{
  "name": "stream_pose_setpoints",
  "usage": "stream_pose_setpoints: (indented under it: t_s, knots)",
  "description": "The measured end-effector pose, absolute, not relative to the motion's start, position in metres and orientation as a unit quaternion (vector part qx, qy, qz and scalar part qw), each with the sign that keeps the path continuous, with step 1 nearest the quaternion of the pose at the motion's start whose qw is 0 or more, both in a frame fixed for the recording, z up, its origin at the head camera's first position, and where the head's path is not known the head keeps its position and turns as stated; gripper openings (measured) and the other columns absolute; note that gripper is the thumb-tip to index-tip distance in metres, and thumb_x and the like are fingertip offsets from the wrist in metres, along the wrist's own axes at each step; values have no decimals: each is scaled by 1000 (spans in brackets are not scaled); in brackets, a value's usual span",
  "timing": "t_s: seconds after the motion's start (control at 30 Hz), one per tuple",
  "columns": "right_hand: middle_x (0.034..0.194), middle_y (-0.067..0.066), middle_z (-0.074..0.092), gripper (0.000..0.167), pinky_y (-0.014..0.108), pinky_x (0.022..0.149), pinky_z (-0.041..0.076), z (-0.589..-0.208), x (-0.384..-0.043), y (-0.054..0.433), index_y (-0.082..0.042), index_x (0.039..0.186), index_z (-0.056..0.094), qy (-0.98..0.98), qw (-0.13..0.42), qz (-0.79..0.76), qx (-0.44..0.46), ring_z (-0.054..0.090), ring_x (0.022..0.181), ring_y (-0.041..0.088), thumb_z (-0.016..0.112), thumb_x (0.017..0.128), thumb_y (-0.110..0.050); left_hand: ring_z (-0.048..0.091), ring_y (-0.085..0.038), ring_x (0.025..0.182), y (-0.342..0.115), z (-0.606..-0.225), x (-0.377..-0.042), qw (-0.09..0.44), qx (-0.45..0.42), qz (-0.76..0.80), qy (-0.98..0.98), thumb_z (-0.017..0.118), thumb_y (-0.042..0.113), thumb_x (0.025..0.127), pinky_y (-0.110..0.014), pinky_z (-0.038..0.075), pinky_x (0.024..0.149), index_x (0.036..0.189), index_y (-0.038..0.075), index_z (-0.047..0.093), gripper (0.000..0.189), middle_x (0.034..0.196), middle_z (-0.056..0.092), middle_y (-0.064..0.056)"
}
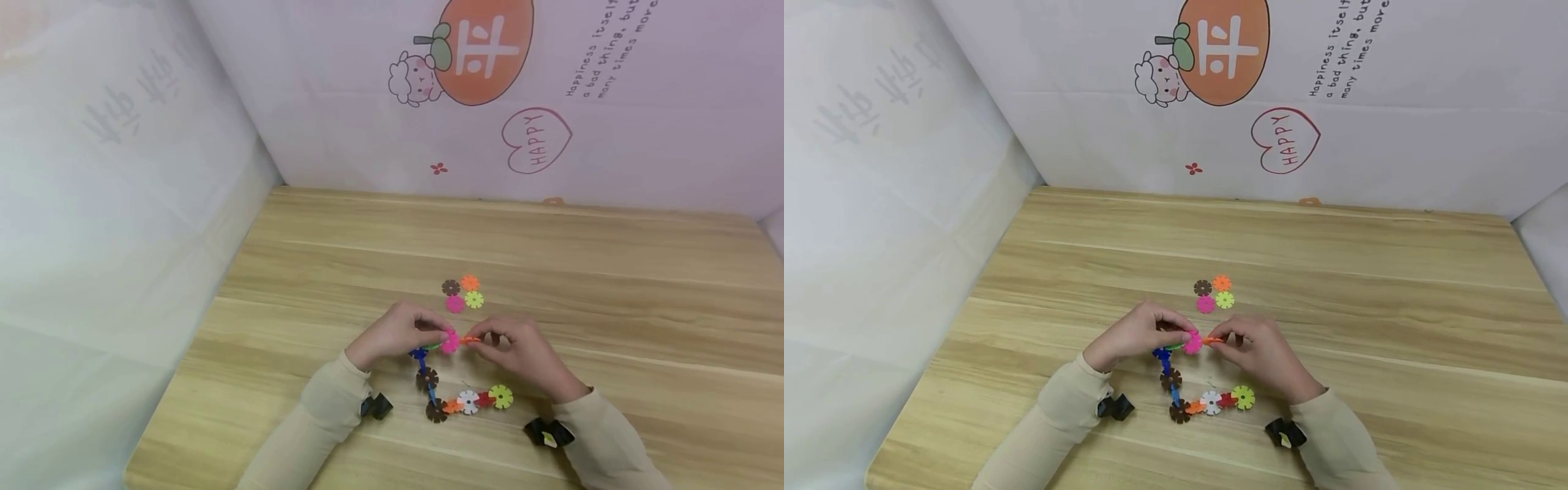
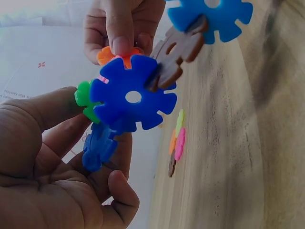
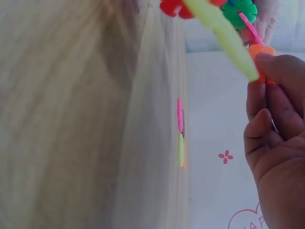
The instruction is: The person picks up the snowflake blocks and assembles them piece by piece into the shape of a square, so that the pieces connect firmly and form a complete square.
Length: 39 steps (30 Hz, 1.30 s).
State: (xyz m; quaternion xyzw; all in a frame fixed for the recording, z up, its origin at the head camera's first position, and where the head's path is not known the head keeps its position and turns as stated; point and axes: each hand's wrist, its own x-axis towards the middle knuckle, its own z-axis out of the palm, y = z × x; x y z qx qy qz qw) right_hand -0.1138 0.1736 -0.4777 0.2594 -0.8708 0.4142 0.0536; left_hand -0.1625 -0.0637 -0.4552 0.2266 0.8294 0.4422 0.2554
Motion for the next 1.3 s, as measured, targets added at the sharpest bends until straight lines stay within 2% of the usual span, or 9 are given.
stream_pose_setpoints:
  t_s: [0.13,0.3,0.47,0.7,0.9,1.07,1.2,1.3]
  knots:
    - [86,-5,74,30,19,60,50,-480,-115,173,-18,96,74,-855,87,413,302,57,71,-1,80,75,4,68,-8,98,-64,-456,-162,258,226,444,828,71,21,92,-25,54,88,106,16,77,16,105,76,4]
    - [88,-3,74,32,14,67,53,-478,-118,171,-13,93,75,-838,136,395,352,65,75,4,81,70,8,68,-6,97,-63,-454,-160,261,219,444,829,72,22,91,-26,53,88,105,18,77,15,104,76,5]
    - [88,-2,75,33,10,72,52,-474,-118,169,-11,91,76,-827,166,371,389,68,77,9,83,66,9,67,-5,92,-62,-454,-159,258,226,440,830,72,20,91,-24,53,83,104,17,78,14,102,76,5]
    - [88,-6,75,31,10,71,51,-473,-116,169,-13,93,78,-828,162,355,403,66,77,5,83,69,6,65,-4,84,-59,-453,-158,254,237,442,827,72,17,91,-22,52,77,101,15,78,11,97,76,4]
    - [87,-4,75,34,10,72,51,-472,-114,165,-11,95,78,-820,170,349,421,66,76,6,81,69,10,64,-4,83,-59,-453,-158,268,230,449,821,71,14,92,-23,52,76,101,14,78,12,96,76,4]
    - [91,-4,74,29,10,76,52,-472,-113,167,-12,94,77,-825,168,350,411,67,81,8,80,72,6,64,-5,85,-59,-453,-159,281,223,452,817,71,16,91,-23,53,77,101,16,77,11,96,75,5]
    - [97,-2,71,10,10,79,52,-472,-113,168,-12,93,77,-829,173,346,403,67,85,10,77,84,-8,64,-6,84,-60,-452,-159,284,226,451,815,71,19,92,-24,53,76,101,16,76,11,94,74,6]
    - [98,-2,69,8,9,78,52,-473,-113,168,-12,94,77,-827,173,351,403,66,84,10,75,86,-11,65,-6,86,-61,-450,-159,288,225,451,814,70,23,93,-25,53,77,102,17,76,13,95,74,7]
